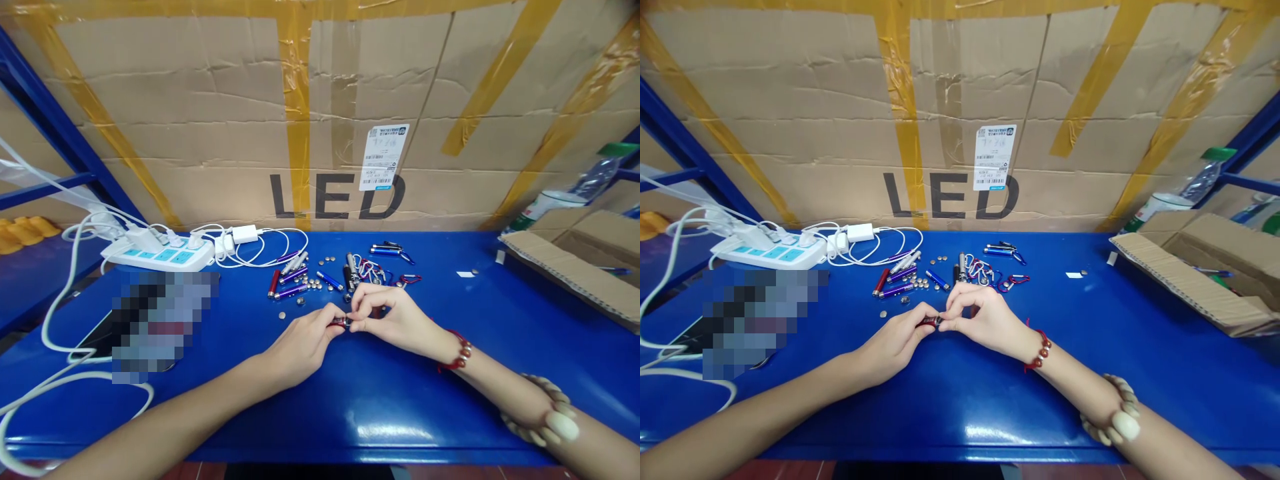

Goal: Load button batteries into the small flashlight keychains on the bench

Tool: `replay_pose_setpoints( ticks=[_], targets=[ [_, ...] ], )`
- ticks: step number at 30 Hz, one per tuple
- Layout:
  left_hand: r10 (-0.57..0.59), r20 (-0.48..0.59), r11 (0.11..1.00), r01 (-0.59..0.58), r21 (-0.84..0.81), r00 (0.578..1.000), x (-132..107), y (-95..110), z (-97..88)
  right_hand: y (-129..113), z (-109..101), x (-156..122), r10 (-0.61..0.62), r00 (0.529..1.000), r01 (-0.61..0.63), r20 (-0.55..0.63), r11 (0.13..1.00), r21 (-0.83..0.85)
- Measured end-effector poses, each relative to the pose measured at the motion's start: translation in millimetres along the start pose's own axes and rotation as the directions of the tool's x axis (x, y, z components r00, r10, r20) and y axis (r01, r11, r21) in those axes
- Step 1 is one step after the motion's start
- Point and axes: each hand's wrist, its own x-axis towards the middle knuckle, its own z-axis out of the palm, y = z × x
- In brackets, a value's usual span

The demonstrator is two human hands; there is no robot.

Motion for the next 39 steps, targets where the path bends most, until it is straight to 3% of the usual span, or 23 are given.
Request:
replay_pose_setpoints(
  ticks=[6,11,15,24,28,32,35,39],
  targets=[
    [0.09,-0.125,0.996,-0.086,0.037,0.988,3,-4,5.8,-5,3,-1,0.127,0.992,-0.125,-0.029,0.991,0.04],
    [0.256,-0.295,0.963,-0.214,0.166,0.921,3,-7,10.4,-7,5,0,0.285,0.958,-0.282,-0.008,0.949,0.139],
    [0.316,-0.364,0.941,-0.242,0.235,0.876,4,-8,11.4,-8,5,2,0.356,0.935,-0.346,0.0,0.91,0.228],
    [0.2,-0.344,0.979,-0.175,0.101,0.918,7,-4,9.0,-7,6,1,0.433,0.901,-0.418,-0.001,0.87,0.261],
    [0.153,-0.375,0.988,-0.14,0.062,0.914,9,-1,8.7,-2,5,2,0.361,0.929,-0.341,-0.086,0.922,0.183],
    [0.106,-0.387,0.994,-0.09,0.057,0.916,9,1,8.5,0,2,3,0.202,0.959,-0.185,-0.199,0.978,0.099],
    [0.104,-0.353,0.995,-0.099,0.031,0.93,9,2,6.2,-2,0,2,0.099,0.978,-0.094,-0.186,0.995,0.037],
    [0.095,-0.307,0.995,-0.102,-0.008,0.947,10,5,2.9,-4,-2,2,0.086,0.98,-0.083,-0.177,0.996,0.025]
  ],
)
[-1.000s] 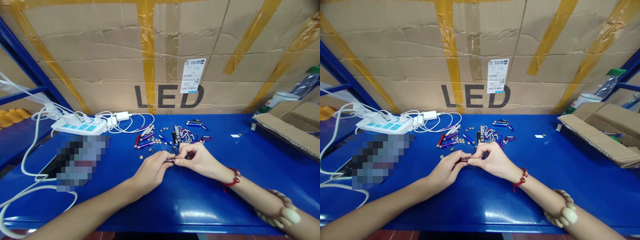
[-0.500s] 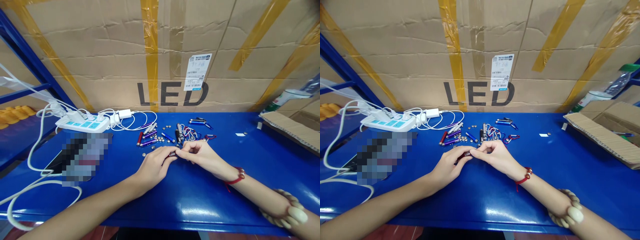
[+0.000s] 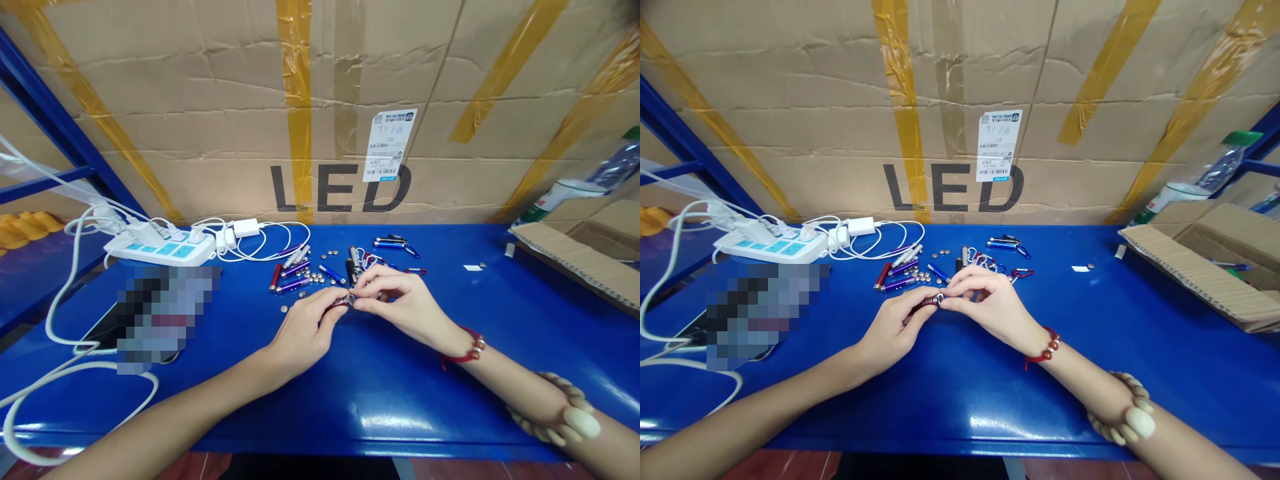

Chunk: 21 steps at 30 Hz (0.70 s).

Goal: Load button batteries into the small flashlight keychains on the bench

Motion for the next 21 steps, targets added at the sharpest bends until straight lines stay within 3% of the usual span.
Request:
replay_pose_setpoints(
  ticks=[7,11,18,21],
  targets=[
    [-0.068,0.178,0.997,0.058,0.059,0.982,-1.0,1.0,-3.3,5.8,-3.0,1.3,-0.049,0.997,0.049,0.065,0.999,0.003],
    [-0.097,0.204,0.993,0.08,0.089,0.974,-3.5,1.6,-5.2,7.3,-4.2,1.2,-0.045,0.996,0.044,0.083,0.999,0.012],
    [-0.157,0.252,0.987,0.143,0.075,0.955,-4.4,3.7,-7.7,4.6,-4.7,-0.1,-0.151,0.977,0.159,0.149,0.987,-0.039],
    [-0.122,0.243,0.992,0.112,0.054,0.962,-5.1,4.1,-8.0,4.7,-3.8,-1.1,-0.183,0.971,0.197,0.154,0.977,-0.077]
  ],
)
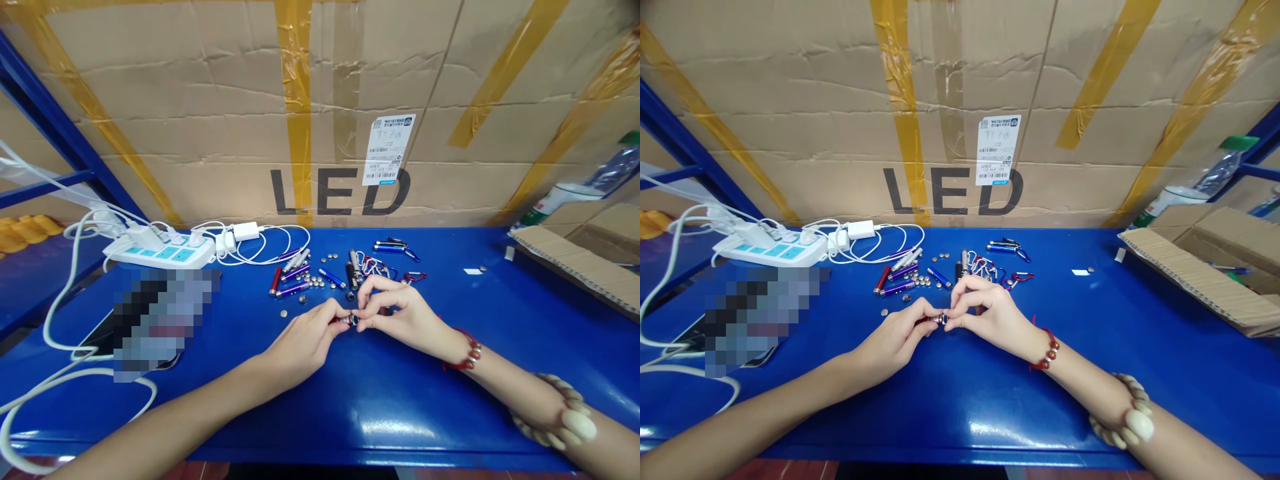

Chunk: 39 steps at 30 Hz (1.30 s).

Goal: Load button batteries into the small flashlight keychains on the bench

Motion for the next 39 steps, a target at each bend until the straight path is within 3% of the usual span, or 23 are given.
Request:
replay_pose_setpoints(
  ticks=[7,16,24,31,35,39],
  targets=[
    [0.151,-0.143,0.988,-0.152,0.001,0.978,-1,-9,7.4,-7,5,-1,0.075,0.997,-0.076,-0.019,0.997,-0.015],
    [0.327,-0.343,0.944,-0.292,0.152,0.881,0,-13,11.8,-11,9,-1,0.26,0.965,-0.255,-0.043,0.961,0.106],
    [0.348,-0.384,0.935,-0.287,0.209,0.855,2,-11,10.0,-11,10,0,0.34,0.94,-0.332,-0.025,0.93,0.159],
    [0.353,-0.435,0.935,-0.299,0.19,0.828,3,-10,9.4,-10,8,-1,0.407,0.913,-0.396,0.028,0.866,0.305],
    [0.334,-0.418,0.94,-0.267,0.212,0.845,3,-9,8.0,-11,5,-1,0.464,0.882,-0.462,0.084,0.812,0.357],
    [0.373,-0.345,0.924,-0.31,0.223,0.862,4,-8,6.7,-10,5,1,0.461,0.883,-0.458,0.081,0.814,0.356]
  ],
)
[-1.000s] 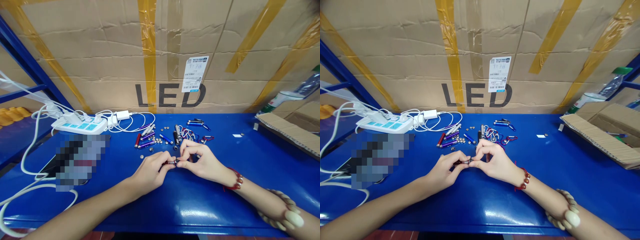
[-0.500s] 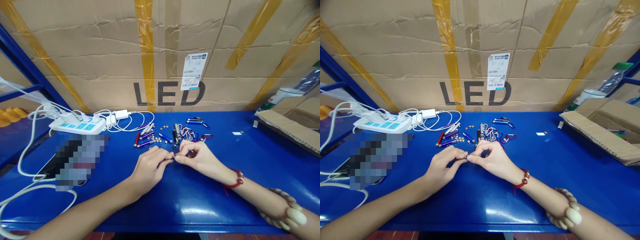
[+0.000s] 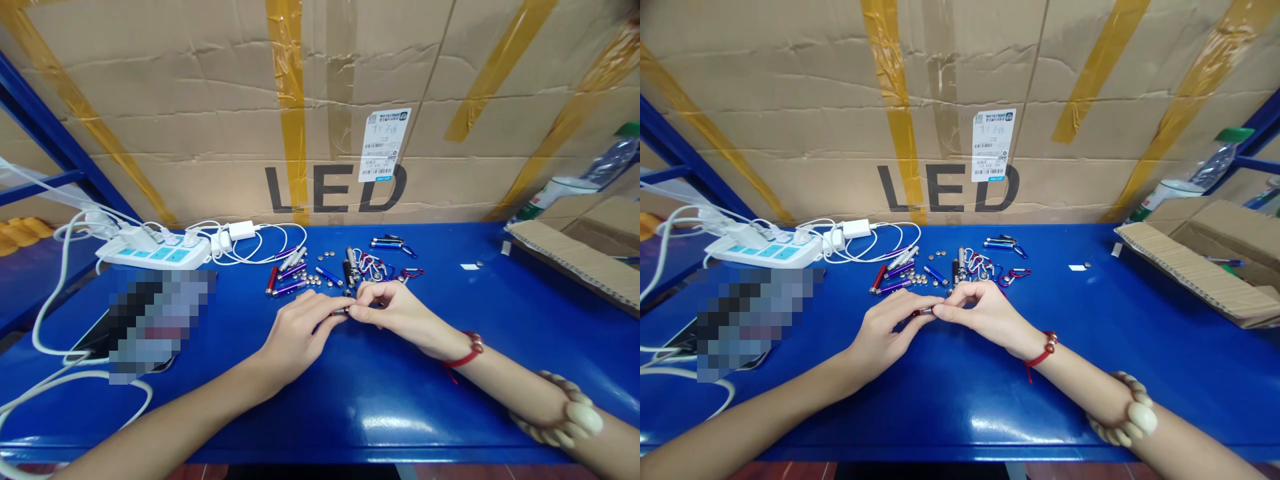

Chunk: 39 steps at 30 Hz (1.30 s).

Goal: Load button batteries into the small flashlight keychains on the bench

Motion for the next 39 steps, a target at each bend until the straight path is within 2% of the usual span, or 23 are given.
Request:
replay_pose_setpoints(
  ticks=[2,6,11,16,20,25,29,35,39],
  targets=[
    [-0.019,0.021,1.0,0.019,-0.013,1.0,1,0,0.7,1,0,1,-0.026,1.0,0.026,-0.017,0.999,-0.026],
    [-0.147,0.026,0.986,0.149,-0.071,0.989,3,1,3.8,2,-1,5,-0.118,0.99,0.106,-0.073,0.984,-0.145],
    [-0.259,0.037,0.96,0.262,-0.098,0.965,3,1,5.7,3,-8,7,-0.285,0.948,0.234,-0.141,0.926,-0.296],
    [-0.311,0.095,0.94,0.321,-0.117,0.945,3,3,4.2,5,-12,6,-0.494,0.867,0.432,-0.06,0.807,-0.403],
    [-0.32,0.151,0.937,0.336,-0.098,0.935,3,5,2.5,4,-12,6,-0.575,0.818,0.523,0.007,0.739,-0.424],
    [-0.323,0.258,0.932,0.354,-0.079,0.91,2,5,1.4,4,-14,6,-0.588,0.806,0.565,0.069,0.73,-0.385],
    [-0.322,0.334,0.927,0.367,-0.08,0.886,1,4,2.1,4,-14,5,-0.565,0.818,0.566,0.113,0.753,-0.335],
    [-0.272,0.409,0.928,0.35,-0.129,0.871,0,4,0.3,4,-13,5,-0.454,0.881,0.473,0.134,0.838,-0.271],
    [-0.252,0.446,0.938,0.33,-0.105,0.859,0,3,-3.0,9,-13,7,-0.39,0.911,0.41,0.133,0.887,-0.21]
  ],
)
